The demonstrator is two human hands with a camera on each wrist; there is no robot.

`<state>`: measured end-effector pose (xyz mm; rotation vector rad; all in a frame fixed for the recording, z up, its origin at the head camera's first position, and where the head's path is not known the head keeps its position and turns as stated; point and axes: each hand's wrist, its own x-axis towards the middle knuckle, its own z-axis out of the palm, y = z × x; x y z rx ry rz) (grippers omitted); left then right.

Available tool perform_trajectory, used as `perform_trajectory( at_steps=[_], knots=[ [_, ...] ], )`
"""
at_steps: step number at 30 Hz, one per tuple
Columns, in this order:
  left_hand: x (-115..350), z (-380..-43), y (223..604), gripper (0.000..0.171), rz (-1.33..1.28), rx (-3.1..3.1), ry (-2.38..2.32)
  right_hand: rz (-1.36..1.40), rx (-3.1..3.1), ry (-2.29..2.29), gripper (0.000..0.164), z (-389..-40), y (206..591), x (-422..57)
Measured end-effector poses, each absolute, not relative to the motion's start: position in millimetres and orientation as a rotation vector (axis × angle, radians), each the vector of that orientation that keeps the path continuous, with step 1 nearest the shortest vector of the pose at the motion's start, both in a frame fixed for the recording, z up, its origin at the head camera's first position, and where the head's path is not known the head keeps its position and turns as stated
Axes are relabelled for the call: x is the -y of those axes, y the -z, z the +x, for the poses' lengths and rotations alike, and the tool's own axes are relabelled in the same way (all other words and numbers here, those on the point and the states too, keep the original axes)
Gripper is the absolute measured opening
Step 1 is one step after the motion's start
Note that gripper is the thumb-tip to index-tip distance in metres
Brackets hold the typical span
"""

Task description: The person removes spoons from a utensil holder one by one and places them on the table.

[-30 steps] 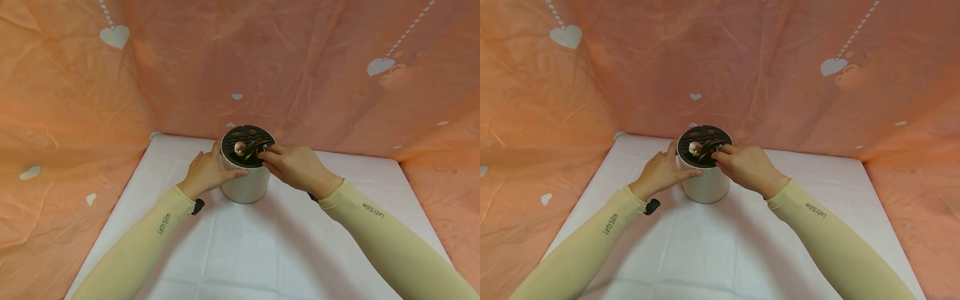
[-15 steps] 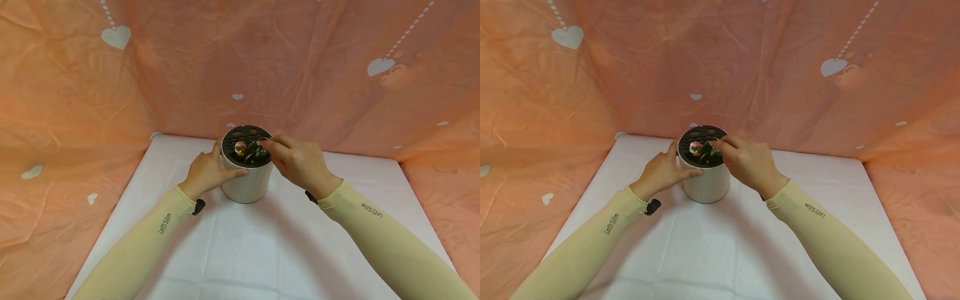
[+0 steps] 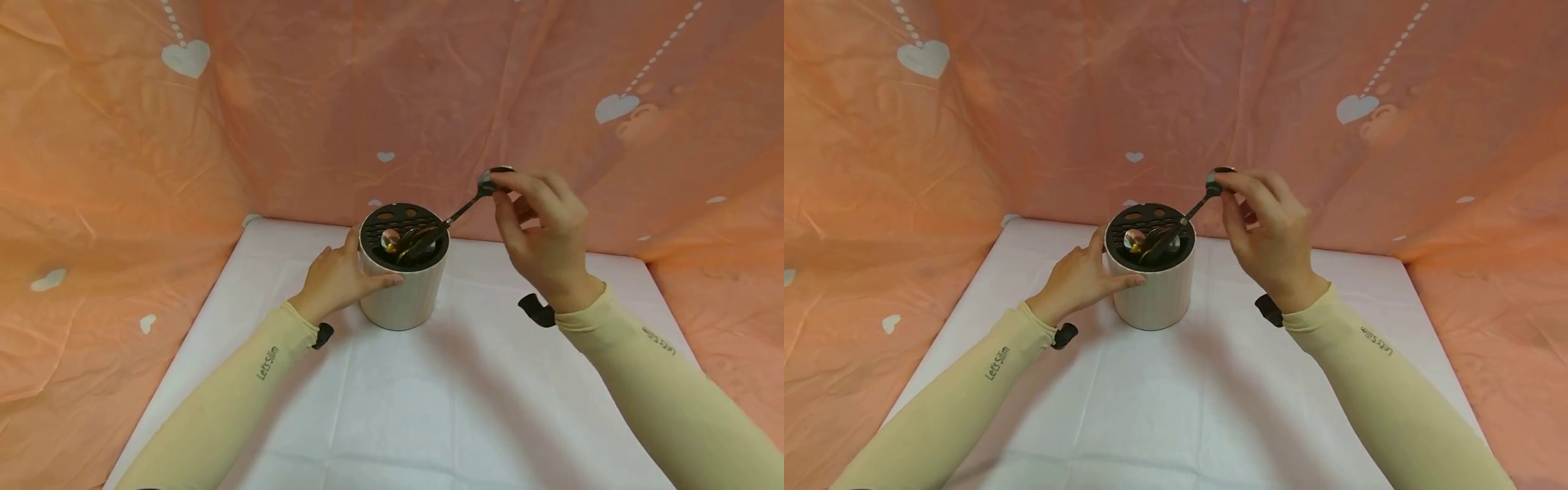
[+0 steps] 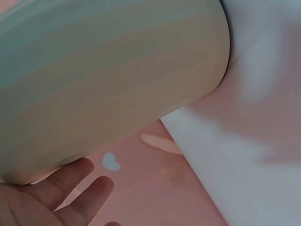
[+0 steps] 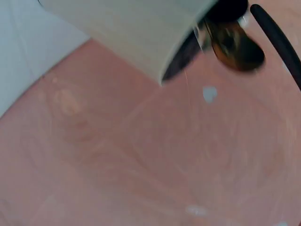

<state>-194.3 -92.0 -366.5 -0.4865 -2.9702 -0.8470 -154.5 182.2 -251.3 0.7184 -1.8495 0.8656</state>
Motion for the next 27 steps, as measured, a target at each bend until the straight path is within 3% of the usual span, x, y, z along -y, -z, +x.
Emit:
perform_trajectory(
  at_steps=[9,17,27],
  knots=[
    [96,-191,363,0.130,-0.469,2.995,0.858,0.697,2.062,-0.947,0.027,-142,246,-223],
    [101,-191,363,0.128,-0.474,2.986,0.866,0.763,2.489,-0.912,0.041,-145,308,-260],
    [106,-190,363,0.127,-0.485,2.977,0.875,0.702,2.800,-0.963,0.036,-151,365,-260]
  ],
)
